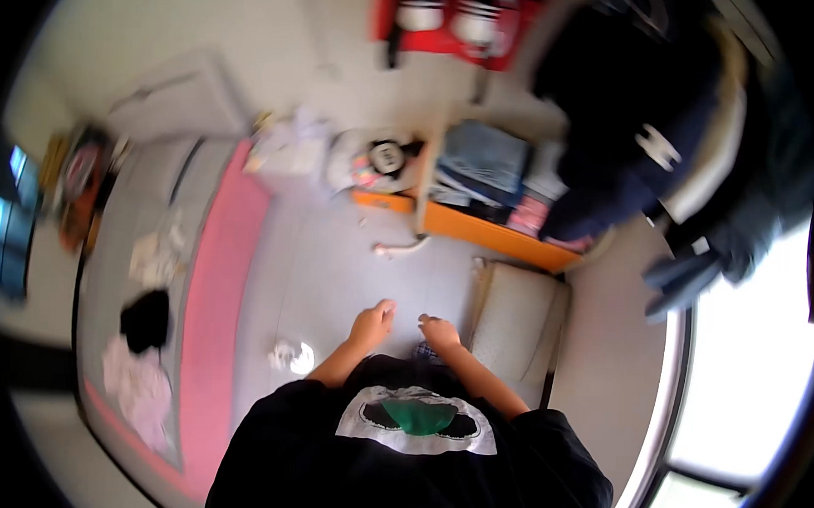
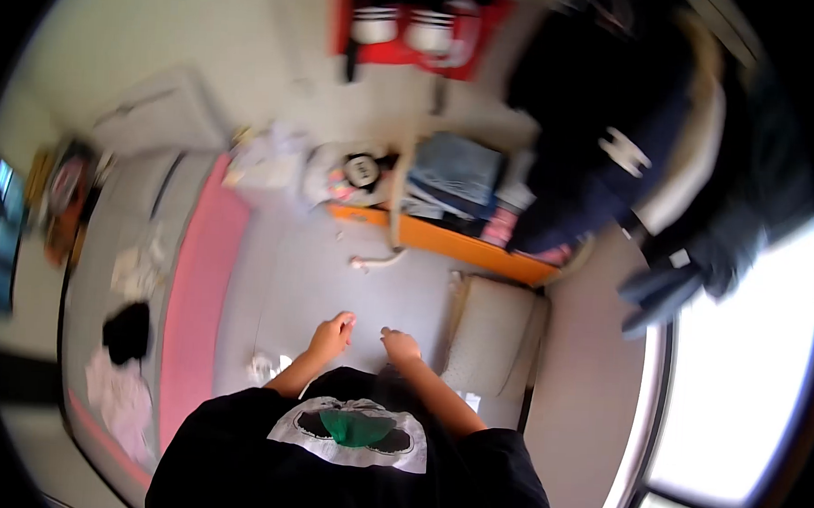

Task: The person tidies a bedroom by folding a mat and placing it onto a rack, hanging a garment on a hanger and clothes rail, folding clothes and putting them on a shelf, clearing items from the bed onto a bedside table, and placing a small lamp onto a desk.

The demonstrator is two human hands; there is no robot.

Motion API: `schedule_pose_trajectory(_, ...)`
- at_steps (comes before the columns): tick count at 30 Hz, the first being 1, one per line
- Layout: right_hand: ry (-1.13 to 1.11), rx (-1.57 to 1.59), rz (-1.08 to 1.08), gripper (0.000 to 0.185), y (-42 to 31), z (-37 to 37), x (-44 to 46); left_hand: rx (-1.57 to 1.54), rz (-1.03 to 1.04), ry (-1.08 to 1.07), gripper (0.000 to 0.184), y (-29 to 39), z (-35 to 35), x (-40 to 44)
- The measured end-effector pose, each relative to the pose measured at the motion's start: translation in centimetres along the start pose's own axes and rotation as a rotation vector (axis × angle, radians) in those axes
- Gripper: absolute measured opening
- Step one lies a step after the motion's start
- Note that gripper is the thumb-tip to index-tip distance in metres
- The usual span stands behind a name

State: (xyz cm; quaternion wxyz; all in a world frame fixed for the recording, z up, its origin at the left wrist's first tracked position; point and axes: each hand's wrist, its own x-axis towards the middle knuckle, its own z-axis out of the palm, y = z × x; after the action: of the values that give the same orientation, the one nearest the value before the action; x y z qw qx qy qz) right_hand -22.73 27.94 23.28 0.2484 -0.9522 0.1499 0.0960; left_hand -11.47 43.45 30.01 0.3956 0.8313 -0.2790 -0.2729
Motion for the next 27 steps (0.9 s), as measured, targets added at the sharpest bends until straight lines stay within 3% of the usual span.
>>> schedule_pose_trajectory(6,-0.277,-0.098,-0.305,0.021,-12.2,6.2,4.0,-0.121,-0.202,0.634,0.02,-11.0,-8.7,-13.1)
schedule_pose_trajectory(12,-0.471,-0.144,-0.611,0.021,-28.9,15.3,2.8,-0.208,-0.694,0.91,0.022,-20.9,-12.7,-34.4)
schedule_pose_trajectory(16,-0.579,-0.067,-0.795,0.021,-38.5,20.8,1.1,-0.166,-0.82,1.199,0.025,-24.7,-13.6,-44.2)
schedule_pose_trajectory(22,-0.658,0.082,-0.998,0.022,-47.2,24.3,1.1,-0.339,-1.017,1.287,0.023,-28.4,-15.3,-47.5)
schedule_pose_trajectory(24,-0.672,0.032,-0.978,0.022,-49.8,24.3,3.1,0.211,-0.919,1.364,0.021,-31.1,-16.3,-46.5)
schedule_pose_trajectory(27,-0.622,0.01,-0.952,0.022,-52.1,25.6,7.7,0.309,-0.993,1.311,0.034,-33.7,-19.5,-43.5)
